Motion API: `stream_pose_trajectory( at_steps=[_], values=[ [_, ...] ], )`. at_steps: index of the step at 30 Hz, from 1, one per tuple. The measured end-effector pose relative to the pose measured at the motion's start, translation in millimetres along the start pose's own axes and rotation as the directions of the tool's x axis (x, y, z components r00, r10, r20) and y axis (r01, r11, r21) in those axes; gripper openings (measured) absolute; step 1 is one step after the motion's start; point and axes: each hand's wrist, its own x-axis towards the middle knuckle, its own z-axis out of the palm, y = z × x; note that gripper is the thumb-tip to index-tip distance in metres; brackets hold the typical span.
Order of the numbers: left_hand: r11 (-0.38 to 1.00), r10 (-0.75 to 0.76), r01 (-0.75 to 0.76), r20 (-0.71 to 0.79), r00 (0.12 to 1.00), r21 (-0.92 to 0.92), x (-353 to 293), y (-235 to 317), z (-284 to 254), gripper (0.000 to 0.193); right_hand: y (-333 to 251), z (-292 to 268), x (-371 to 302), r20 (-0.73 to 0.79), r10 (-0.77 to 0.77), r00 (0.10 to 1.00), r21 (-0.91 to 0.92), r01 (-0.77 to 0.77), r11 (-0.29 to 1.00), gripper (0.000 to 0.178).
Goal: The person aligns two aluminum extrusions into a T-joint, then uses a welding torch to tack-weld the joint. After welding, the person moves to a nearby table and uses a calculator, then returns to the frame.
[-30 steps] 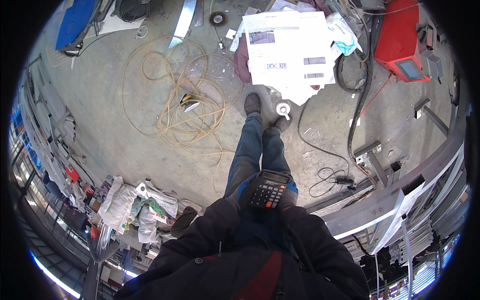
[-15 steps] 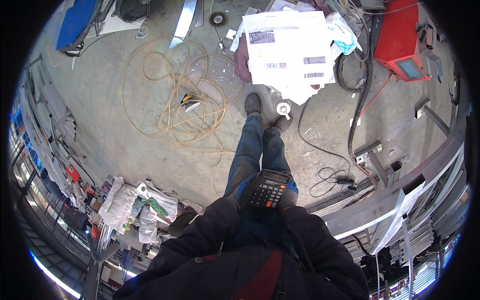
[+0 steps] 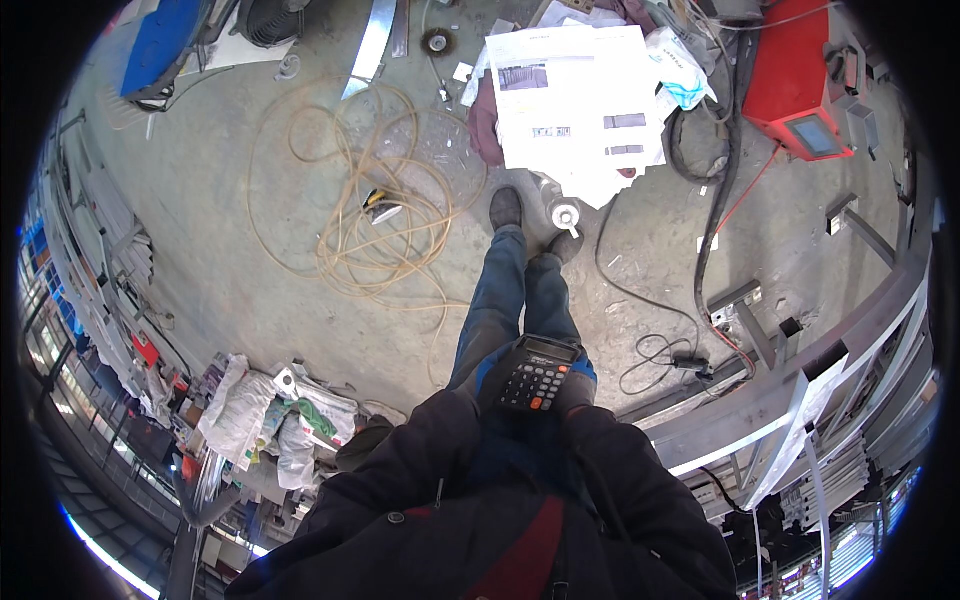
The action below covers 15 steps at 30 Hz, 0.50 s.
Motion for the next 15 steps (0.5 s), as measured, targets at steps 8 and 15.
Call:
stream_pose_trajectory(
  at_steps=[8,15],
  values=[
    [0.996,0.044,-0.049,0.06,0.997,0.076,-40,20,55,0.042,-28,-62,-46,0.046,-0.139,0.989,-0.195,0.146,0.97,0.062],
    [0.95,0.086,-0.104,0.074,0.993,0.293,-74,50,136,0.039,-64,-133,-91,-0.011,-0.251,0.968,0.206,0.248,0.947,0.039]
  ],
)
